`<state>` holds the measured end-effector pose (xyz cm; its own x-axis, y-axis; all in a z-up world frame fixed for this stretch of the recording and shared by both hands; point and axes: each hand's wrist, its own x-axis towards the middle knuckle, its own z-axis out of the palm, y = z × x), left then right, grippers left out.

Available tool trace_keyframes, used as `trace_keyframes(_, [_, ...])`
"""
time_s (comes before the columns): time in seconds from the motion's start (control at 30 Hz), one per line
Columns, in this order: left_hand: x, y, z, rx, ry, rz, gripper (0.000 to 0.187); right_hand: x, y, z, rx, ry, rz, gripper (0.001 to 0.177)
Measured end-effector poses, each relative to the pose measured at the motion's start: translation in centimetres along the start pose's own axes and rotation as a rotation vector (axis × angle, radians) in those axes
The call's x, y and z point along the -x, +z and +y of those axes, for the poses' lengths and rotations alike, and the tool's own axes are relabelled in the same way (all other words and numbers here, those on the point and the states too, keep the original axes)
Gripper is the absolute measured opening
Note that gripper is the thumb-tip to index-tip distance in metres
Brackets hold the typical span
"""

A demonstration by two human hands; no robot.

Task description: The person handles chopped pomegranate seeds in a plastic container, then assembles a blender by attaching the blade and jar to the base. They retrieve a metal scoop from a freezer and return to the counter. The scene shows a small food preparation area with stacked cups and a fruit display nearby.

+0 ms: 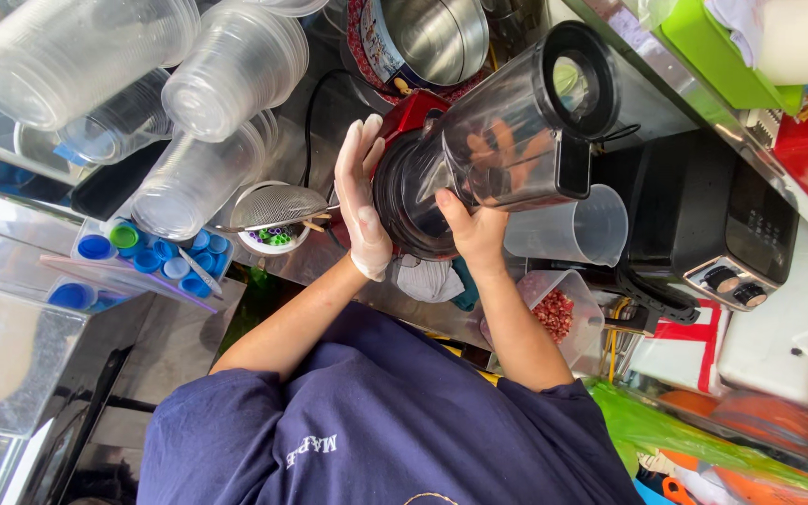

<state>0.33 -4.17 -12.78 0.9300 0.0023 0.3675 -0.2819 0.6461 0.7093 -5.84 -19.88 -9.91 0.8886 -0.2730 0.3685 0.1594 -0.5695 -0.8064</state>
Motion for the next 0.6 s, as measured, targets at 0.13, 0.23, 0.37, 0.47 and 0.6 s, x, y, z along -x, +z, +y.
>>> trace_keyframes(0.13, [0.3,0.2,-0.5,-0.079,0.029,-0.035,0.095,0.1,1.4,-1.0,-0.043,0.113,0.139,0.056])
trace_keyframes(0.23, [0.3,-0.1,-0.5,-0.109,0.047,-0.074,0.094,0.3,1.9,-1.5,0.085,0.078,0.177,0.049])
trace_keyframes(0.37, [-0.2,-0.6,-0.4,-0.148,0.038,-0.122,0.094,-0.3,0.3,-1.8,-0.12,0.12,0.049,0.065])
trace_keyframes(0.47, [-0.4,-0.7,-0.2,-0.133,0.015,-0.162,0.095,-1.6,-2.0,-1.5,-0.336,0.155,-0.137,0.087])
trace_keyframes(0.6, [-0.1,-0.4,-0.4,-0.075,-0.002,-0.116,0.094,-2.5,-2.8,-0.8,-0.174,0.018,-0.19,0.091])
